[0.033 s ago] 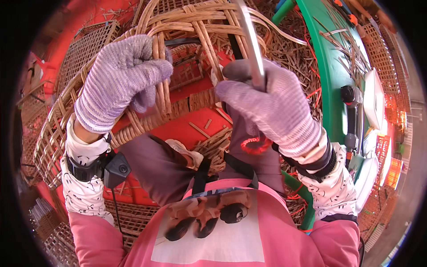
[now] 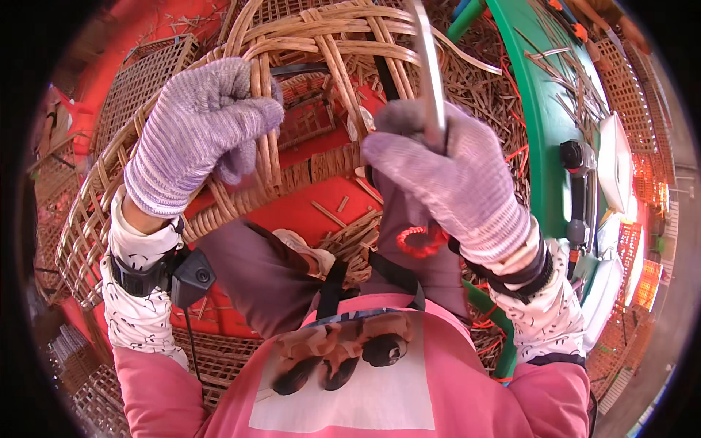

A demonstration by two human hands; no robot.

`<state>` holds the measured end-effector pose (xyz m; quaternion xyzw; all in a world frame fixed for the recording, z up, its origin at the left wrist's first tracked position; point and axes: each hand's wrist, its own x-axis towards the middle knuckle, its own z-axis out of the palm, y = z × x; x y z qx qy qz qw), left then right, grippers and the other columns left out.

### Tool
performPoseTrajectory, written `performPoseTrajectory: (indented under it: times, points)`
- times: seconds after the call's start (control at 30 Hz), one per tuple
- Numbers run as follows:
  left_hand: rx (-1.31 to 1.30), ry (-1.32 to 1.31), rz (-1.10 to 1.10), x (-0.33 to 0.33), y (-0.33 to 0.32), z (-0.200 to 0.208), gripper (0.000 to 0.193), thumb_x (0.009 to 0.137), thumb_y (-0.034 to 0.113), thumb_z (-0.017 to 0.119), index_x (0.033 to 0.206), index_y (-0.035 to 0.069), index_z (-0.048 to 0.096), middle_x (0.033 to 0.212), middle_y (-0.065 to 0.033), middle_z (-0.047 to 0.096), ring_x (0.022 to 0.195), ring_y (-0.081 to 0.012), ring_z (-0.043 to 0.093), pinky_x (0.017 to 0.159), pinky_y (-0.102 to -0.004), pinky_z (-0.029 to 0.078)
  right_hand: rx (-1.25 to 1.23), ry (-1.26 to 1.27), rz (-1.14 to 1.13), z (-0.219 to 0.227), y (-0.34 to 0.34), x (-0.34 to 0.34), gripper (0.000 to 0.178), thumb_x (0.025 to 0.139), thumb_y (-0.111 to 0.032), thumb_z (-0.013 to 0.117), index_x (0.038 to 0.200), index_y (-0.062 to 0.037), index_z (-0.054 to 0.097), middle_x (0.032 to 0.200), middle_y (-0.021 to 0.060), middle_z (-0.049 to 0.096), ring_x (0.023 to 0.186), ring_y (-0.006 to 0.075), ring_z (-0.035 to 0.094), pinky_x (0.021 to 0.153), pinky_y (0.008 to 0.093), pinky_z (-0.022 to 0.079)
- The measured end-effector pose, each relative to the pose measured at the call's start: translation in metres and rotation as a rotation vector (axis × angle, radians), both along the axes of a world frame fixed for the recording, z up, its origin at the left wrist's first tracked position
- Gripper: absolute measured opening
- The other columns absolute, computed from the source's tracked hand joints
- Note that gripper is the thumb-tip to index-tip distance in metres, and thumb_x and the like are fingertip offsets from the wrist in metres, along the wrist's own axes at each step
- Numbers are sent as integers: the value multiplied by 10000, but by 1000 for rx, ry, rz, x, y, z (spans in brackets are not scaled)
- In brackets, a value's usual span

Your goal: The recorder is weaving bamboo or wood strips into a furniture frame.

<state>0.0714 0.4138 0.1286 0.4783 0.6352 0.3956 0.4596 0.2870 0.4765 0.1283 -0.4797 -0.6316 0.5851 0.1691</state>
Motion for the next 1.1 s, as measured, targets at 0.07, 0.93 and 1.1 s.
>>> performPoseTrajectory:
  times: [0.07, 0.93, 1.1]
  points:
    - [8, 8, -19, -1, 1, -1, 119, 833, 115, 606, 863, 3, 582, 506, -27, 531, 373, -67, 475, 351, -189, 370, -155, 71, -43, 1, -8, 13, 231, 831, -208, 642, 907, 2, 584, 547, 1, 526, 374, 64, 462, 378, 197, 370]
    - [56, 154, 67, -5, 11, -2, 186, 826, 206, 645, 855, 26, 606, 510, -14, 516, 390, -58, 458, 358, -193, 358, -391, 207, 261, -48, -65, 39, 152, 931, -90, 484, 1036, 9, 532, 696, 41, 558, 551, 80, 526, 513, 238, 453]
    - [38, 180, 103, -3, 11, -3, 200, 810, 221, 659, 874, 34, 627, 513, -8, 519, 384, -53, 460, 351, -191, 358, -175, 182, 318, -53, -60, 37, 158, 931, -72, 476, 1058, 0, 537, 697, 25, 552, 605, 68, 529, 555, 229, 454]
